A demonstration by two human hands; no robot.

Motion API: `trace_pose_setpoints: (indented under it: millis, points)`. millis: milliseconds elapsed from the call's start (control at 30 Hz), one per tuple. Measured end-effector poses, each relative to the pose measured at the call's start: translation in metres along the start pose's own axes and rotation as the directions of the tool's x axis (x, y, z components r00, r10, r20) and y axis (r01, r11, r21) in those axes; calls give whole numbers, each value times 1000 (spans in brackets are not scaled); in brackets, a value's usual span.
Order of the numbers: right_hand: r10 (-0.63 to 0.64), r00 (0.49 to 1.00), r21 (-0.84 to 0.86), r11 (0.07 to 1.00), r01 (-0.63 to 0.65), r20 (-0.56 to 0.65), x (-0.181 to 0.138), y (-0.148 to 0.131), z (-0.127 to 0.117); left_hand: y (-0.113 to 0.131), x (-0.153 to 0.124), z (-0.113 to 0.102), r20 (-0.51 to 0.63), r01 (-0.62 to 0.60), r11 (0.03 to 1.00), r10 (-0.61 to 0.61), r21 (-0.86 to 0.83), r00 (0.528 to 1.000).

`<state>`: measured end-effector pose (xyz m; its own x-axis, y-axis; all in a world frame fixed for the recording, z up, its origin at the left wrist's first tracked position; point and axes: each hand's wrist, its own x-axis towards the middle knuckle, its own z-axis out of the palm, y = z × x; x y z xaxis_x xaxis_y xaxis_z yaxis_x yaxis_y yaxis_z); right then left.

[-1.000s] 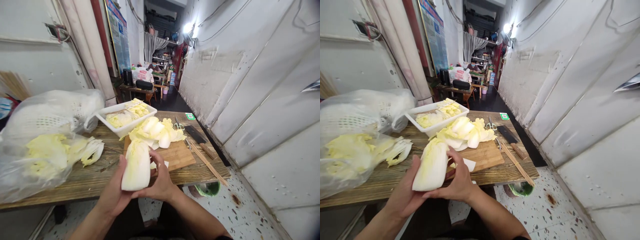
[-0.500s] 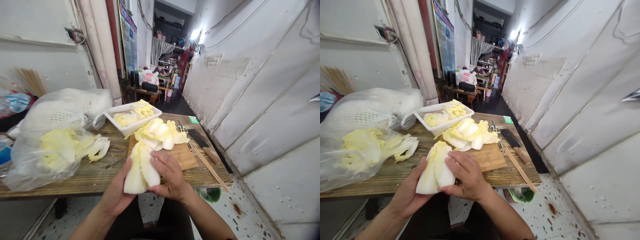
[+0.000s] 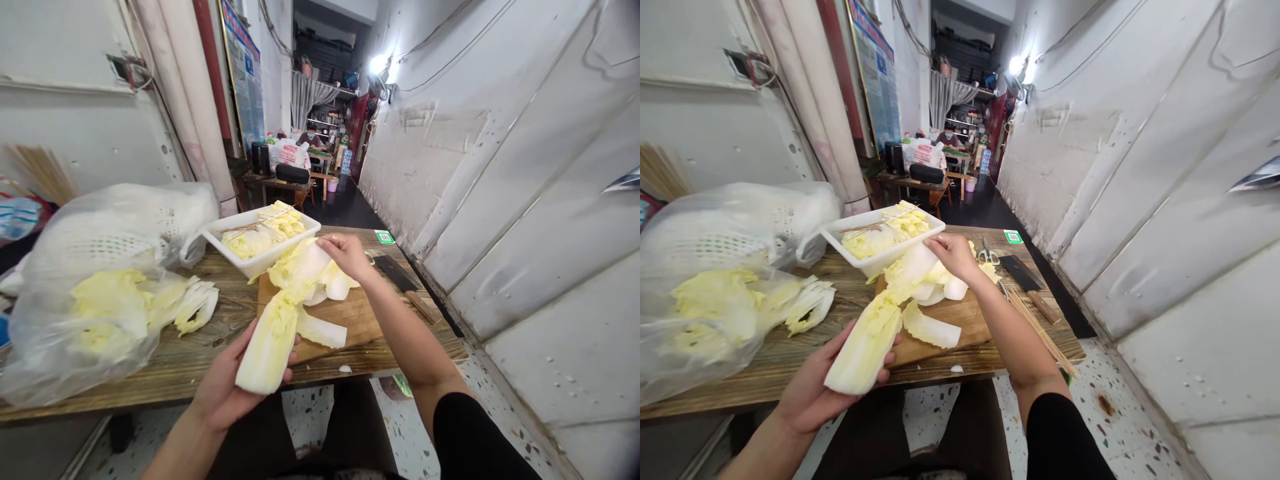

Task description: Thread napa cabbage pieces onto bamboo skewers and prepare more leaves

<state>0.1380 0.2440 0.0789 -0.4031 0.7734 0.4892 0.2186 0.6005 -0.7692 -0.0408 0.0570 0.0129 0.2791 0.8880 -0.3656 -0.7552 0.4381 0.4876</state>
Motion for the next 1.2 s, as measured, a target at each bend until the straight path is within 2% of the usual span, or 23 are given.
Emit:
trace_pose_setpoints:
  millis: [67,167,233,267,367,467,500,533,567,600,633,767,833,900,967,1100,1200]
  points:
    - [53,999,38,998,-53,4,12,14,6,3,1,-8,102,86,996,-82,-32,991]
    - [127,990,56,991,-123,-61,26,32,7,5,0,-19,322,208,978,-192,-16,927]
    - [170,976,40,985,-166,-134,35,40,4,5,0,-20,355,221,975,-205,-5,912]
    - [187,969,25,982,-186,-162,38,42,2,4,0,-17,318,198,980,-183,-16,930]
    - [210,961,-43,974,-221,-182,33,37,2,2,4,-5,105,44,997,-38,-63,994]
    - [157,982,-108,980,-169,-106,1,13,10,0,7,6,-51,-114,993,112,-42,992]
    - [112,993,-118,986,-115,-30,-15,2,14,0,8,8,-86,-163,986,160,-26,983]
    - [12,985,-129,992,10,169,-33,-8,19,-1,9,10,-114,-209,978,207,-8,972]
    - [-78,924,-94,988,122,374,-50,-17,23,-2,10,11,-133,-249,968,248,11,960]
    - [-149,836,-53,977,207,528,-67,-24,28,-2,11,12,-146,-278,960,279,31,949]
    - [-182,801,-37,968,246,571,-82,-29,33,-4,11,12,-154,-292,955,297,53,942]
    - [-245,886,-69,953,294,394,-115,-30,47,-12,12,15,-179,-270,953,292,136,940]
    - [-298,878,-99,928,358,375,-119,-28,48,-15,10,16,-179,-260,954,285,153,942]
    - [-347,842,-119,896,428,414,-120,-27,47,-16,9,18,-160,-253,957,274,143,948]
    - [-344,827,-131,888,441,445,-119,-29,44,-16,8,19,-138,-226,967,241,118,961]
    - [-226,869,-113,946,304,440,-117,-32,39,-15,6,18,-158,-254,961,269,109,950]
    - [-81,904,25,997,78,421,-113,-28,37,-17,5,14,-135,-263,961,273,88,953]
